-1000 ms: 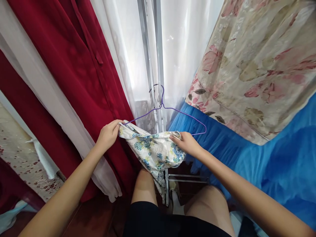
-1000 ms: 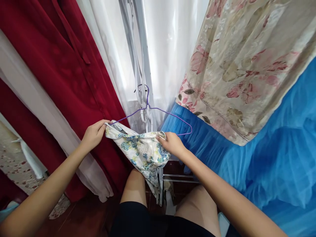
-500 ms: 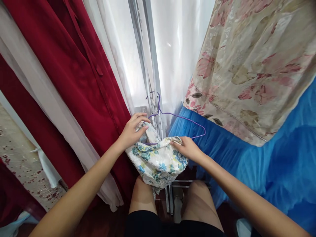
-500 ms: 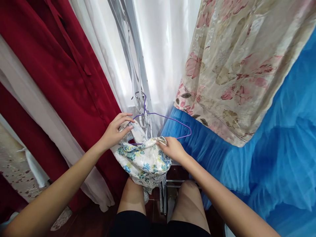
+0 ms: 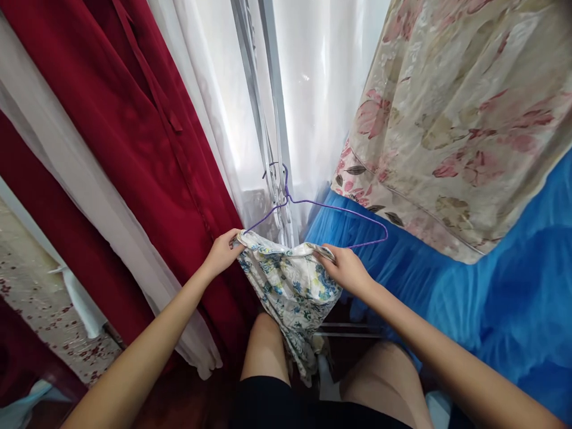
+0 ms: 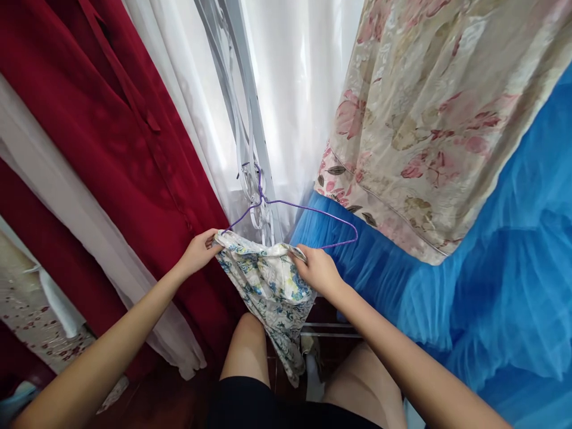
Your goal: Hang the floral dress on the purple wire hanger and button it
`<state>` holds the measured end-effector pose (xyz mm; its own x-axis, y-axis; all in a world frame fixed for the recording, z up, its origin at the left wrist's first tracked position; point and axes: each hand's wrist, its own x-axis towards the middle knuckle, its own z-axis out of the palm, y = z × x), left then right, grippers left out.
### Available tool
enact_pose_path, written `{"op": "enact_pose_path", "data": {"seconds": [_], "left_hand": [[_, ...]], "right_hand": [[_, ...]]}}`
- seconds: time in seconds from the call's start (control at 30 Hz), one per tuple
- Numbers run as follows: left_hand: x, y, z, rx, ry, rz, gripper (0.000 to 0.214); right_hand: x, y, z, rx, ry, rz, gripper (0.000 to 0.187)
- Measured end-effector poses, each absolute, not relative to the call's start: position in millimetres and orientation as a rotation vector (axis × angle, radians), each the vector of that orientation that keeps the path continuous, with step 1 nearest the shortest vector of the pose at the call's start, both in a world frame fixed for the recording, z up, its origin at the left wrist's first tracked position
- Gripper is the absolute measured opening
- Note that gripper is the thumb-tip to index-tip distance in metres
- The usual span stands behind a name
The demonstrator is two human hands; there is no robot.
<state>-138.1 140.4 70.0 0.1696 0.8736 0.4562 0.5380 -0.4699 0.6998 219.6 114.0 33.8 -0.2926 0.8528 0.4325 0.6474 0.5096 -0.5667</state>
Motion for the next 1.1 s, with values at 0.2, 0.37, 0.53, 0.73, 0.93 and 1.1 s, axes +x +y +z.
{"op": "enact_pose_path", "data": {"seconds": [0.2, 0.37, 0.53, 0.73, 0.93, 1.1], "left_hand": [[-119, 121, 87, 2.142, 1.356, 1.499, 0.030], [-110, 115, 102, 2.205, 1.253, 1.651, 0.022], [-122, 109, 93, 2.040, 1.259, 1.857, 0.014], [-142, 98, 67, 1.743, 1.402, 1.850, 0.020], [-102, 100, 82, 1.585, 1.120, 1.891, 0.021], [-52, 104, 114, 2.244, 1.031, 1.540, 0.024]], "right_hand": [[215, 114, 37, -1.238, -2.048, 0.430, 0.036], [212, 118, 39, -1.248, -2.057, 0.466, 0.037], [211, 117, 39, -1.279, -2.040, 0.438, 0.033], [212, 115, 41, -1.305, -2.016, 0.393, 0.035], [208, 120, 36, -1.298, -2.024, 0.435, 0.035], [204, 115, 34, -1.231, -2.032, 0.509, 0.032]]}}
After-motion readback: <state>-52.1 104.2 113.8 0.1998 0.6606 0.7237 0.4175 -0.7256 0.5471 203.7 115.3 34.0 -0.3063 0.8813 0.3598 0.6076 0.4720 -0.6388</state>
